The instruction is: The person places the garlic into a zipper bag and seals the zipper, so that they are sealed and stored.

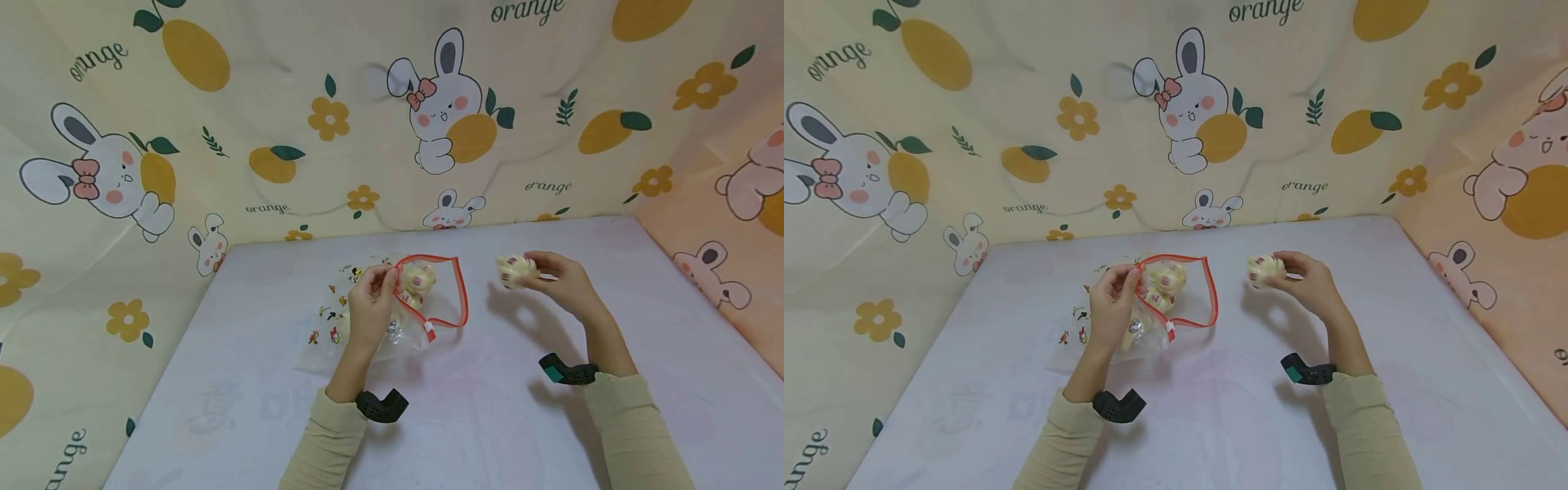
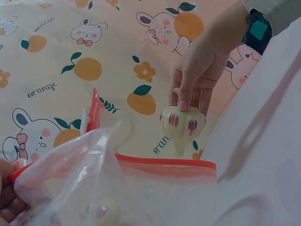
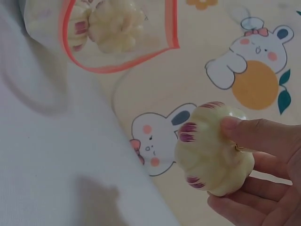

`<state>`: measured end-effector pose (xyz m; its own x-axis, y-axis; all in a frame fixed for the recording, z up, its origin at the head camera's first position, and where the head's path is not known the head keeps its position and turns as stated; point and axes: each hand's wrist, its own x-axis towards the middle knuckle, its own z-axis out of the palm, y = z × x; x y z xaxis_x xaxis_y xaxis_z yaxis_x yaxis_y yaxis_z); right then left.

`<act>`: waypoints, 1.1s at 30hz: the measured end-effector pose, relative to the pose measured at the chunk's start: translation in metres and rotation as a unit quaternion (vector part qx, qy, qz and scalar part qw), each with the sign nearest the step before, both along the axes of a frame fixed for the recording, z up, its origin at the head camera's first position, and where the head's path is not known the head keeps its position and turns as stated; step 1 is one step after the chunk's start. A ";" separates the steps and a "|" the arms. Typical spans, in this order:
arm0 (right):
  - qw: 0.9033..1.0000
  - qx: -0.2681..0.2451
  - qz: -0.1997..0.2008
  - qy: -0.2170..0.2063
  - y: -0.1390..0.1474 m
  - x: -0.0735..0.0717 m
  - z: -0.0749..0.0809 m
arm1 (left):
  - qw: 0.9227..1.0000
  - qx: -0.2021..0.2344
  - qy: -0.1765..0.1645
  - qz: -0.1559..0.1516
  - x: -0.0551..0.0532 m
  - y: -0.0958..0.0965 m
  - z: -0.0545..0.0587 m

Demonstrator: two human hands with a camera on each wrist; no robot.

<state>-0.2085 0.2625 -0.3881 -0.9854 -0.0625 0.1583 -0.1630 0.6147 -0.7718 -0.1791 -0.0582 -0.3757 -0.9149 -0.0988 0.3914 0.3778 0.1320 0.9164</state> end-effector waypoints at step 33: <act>0.999 0.008 0.051 0.002 -0.026 0.012 0.019 | 1.000 0.011 0.001 -0.003 -0.001 0.001 -0.002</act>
